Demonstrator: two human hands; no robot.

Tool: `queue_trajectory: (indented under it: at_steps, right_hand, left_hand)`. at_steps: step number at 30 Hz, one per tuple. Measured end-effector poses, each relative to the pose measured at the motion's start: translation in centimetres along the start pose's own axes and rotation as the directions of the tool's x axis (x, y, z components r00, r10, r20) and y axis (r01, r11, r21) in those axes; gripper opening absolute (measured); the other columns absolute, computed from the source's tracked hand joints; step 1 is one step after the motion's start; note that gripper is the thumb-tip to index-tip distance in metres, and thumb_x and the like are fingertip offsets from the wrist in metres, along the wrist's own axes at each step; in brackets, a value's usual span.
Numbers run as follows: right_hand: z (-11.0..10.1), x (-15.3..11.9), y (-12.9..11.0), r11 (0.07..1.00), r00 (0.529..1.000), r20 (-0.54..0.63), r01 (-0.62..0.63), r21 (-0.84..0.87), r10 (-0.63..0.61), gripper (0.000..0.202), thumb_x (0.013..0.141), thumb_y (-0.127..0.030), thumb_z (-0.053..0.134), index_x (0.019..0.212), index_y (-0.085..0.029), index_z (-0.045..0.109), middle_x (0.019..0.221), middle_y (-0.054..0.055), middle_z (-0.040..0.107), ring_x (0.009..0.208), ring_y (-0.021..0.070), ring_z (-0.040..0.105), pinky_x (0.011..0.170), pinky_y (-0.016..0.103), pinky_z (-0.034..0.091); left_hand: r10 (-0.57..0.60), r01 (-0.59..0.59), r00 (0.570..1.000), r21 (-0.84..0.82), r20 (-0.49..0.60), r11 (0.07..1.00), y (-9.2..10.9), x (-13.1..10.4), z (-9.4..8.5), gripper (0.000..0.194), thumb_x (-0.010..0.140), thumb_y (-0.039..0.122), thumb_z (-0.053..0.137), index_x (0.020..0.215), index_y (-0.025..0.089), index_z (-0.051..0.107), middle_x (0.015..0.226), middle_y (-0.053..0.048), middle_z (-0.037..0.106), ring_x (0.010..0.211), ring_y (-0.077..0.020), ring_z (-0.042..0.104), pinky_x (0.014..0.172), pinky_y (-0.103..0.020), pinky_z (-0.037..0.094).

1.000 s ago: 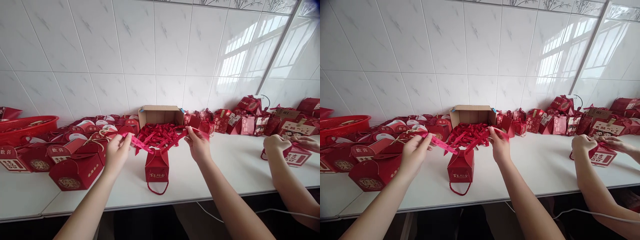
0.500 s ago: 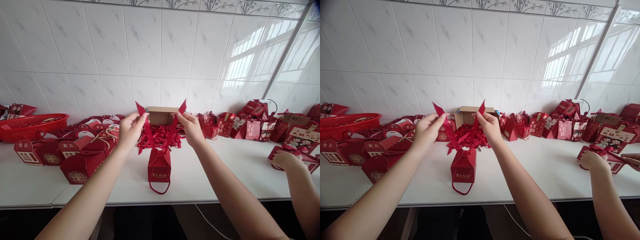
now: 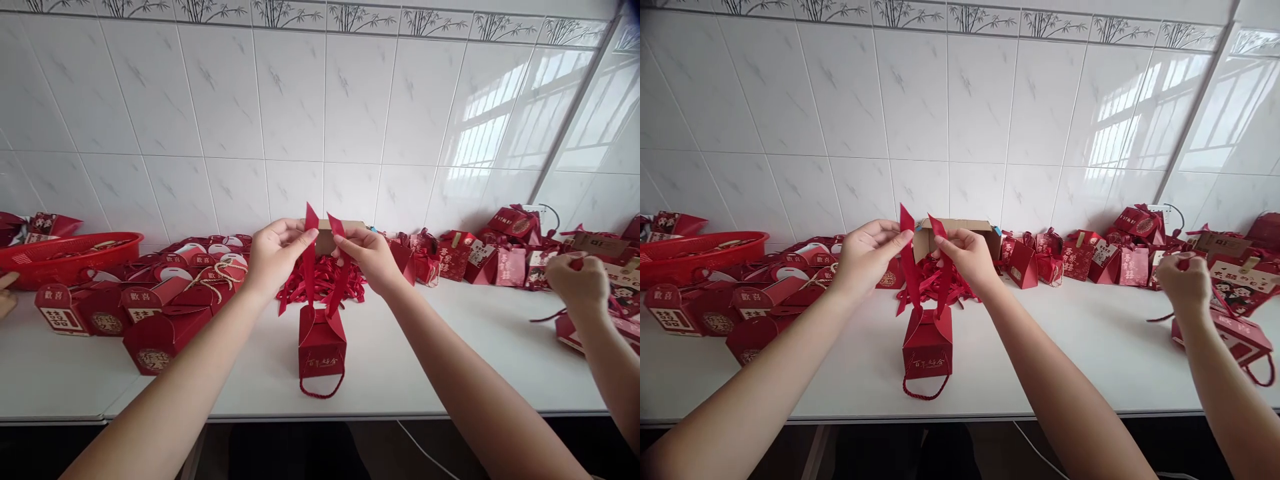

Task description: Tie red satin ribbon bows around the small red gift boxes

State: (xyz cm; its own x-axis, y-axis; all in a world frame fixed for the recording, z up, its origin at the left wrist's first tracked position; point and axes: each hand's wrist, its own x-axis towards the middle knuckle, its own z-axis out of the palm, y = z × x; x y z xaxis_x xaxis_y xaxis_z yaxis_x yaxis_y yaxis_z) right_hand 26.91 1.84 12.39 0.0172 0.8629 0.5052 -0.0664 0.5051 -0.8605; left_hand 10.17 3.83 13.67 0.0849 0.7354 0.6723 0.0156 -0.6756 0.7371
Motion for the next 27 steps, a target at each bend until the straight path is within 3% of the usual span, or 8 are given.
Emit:
queue_trajectory:
  at_steps: [6, 12, 16, 18, 20, 23, 25, 27]
  right_hand:
    - [0.3, 0.0, -0.4, 0.999, 0.965, 0.258, 0.043, 0.028, -0.049, 0.027, 0.081, -0.034, 0.054, 0.062, -0.016, 0.062, 0.055, -0.002, 0.05, 0.05, 0.0088, 0.04, 0.048, 0.023, 0.032]
    - [0.5, -0.3, 0.0, 0.996, 0.975, 0.204, 0.089, -0.003, -0.087, 0.029, 0.08, -0.045, 0.062, 0.071, -0.017, 0.065, 0.057, -0.004, 0.048, 0.051, 0.0082, 0.04, 0.049, 0.022, 0.033]
    - [0.1, -0.6, 0.2, 0.987, 0.944, 0.302, 0.152, -0.051, -0.13, 0.031, 0.085, -0.048, 0.056, 0.086, -0.019, 0.07, 0.071, 0.0, 0.063, 0.067, 0.014, 0.058, 0.065, 0.028, 0.048]
    - [-0.4, -0.7, 0.3, 0.959, 0.913, 0.373, 0.236, -0.155, -0.164, 0.033, 0.089, -0.046, 0.05, 0.091, -0.021, 0.071, 0.079, 0.002, 0.068, 0.077, 0.0173, 0.062, 0.074, 0.033, 0.051]
    - [-0.9, -0.7, 0.6, 0.858, 0.866, 0.417, 0.419, -0.299, -0.278, 0.029, 0.092, -0.04, 0.048, 0.094, -0.024, 0.072, 0.087, 0.003, 0.071, 0.087, 0.0196, 0.061, 0.082, 0.037, 0.05]
    - [-1.7, -0.5, 1.2, 0.559, 0.723, 0.5, 0.689, -0.462, -0.477, 0.025, 0.093, -0.026, 0.048, 0.1, -0.026, 0.071, 0.097, 0.003, 0.072, 0.1, 0.0214, 0.056, 0.089, 0.039, 0.048]
    - [-2.1, -0.4, 1.6, 0.397, 0.649, 0.551, 0.759, -0.516, -0.524, 0.028, 0.093, -0.02, 0.045, 0.105, -0.025, 0.07, 0.101, 0.004, 0.072, 0.102, 0.0223, 0.055, 0.088, 0.039, 0.049]
    - [-2.2, -0.4, 1.9, 0.298, 0.633, 0.561, 0.761, -0.576, -0.533, 0.03, 0.094, -0.02, 0.043, 0.108, -0.025, 0.069, 0.104, 0.004, 0.072, 0.105, 0.0235, 0.054, 0.088, 0.041, 0.049]
  left_hand:
    - [-0.016, -0.008, 0.99, 0.168, 0.138, 0.986, 0.8, 0.1, 0.3, 0.046, 0.066, 0.039, 0.077, 0.09, 0.022, 0.041, 0.063, 0.003, 0.068, 0.05, -0.0107, 0.055, 0.053, -0.023, 0.04]
    - [0.036, -0.119, 0.972, 0.351, 0.232, 0.929, 1.1, 0.0, 0.0, 0.037, 0.072, 0.034, 0.07, 0.097, 0.023, 0.045, 0.069, 0.003, 0.069, 0.053, -0.0121, 0.058, 0.055, -0.025, 0.042]
    - [-0.205, 0.131, 0.907, 0.217, 0.368, 0.967, 0.9, -0.2, -0.4, 0.035, 0.074, 0.035, 0.064, 0.105, 0.025, 0.052, 0.085, -0.003, 0.069, 0.07, -0.0183, 0.065, 0.06, -0.029, 0.046]
    - [-0.308, 0.273, 0.862, 0.143, 0.402, 0.951, 0.9, -0.3, -0.7, 0.034, 0.073, 0.031, 0.062, 0.105, 0.023, 0.052, 0.079, -0.003, 0.068, 0.072, -0.02, 0.065, 0.061, -0.031, 0.046]
    - [-0.361, 0.351, 0.851, 0.099, 0.381, 0.931, 0.8, -0.4, -0.9, 0.031, 0.071, 0.026, 0.06, 0.101, 0.022, 0.052, 0.068, 0.0, 0.065, 0.068, -0.0198, 0.064, 0.06, -0.031, 0.045]
    - [-0.417, 0.438, 0.85, 0.006, 0.323, 0.899, 0.5, -0.5, -1.4, 0.026, 0.068, 0.019, 0.059, 0.093, 0.02, 0.053, 0.056, 0.003, 0.057, 0.064, -0.0187, 0.062, 0.06, -0.03, 0.044]
    - [-0.436, 0.483, 0.843, -0.085, 0.316, 0.872, 0.3, -0.5, -1.7, 0.023, 0.068, 0.018, 0.06, 0.09, 0.019, 0.054, 0.055, 0.003, 0.056, 0.064, -0.0181, 0.062, 0.061, -0.03, 0.046]
    - [-0.432, 0.506, 0.83, -0.15, 0.352, 0.85, 0.0, -0.6, -1.8, 0.02, 0.069, 0.021, 0.061, 0.088, 0.017, 0.055, 0.059, 0.0, 0.06, 0.063, -0.018, 0.062, 0.061, -0.032, 0.047]
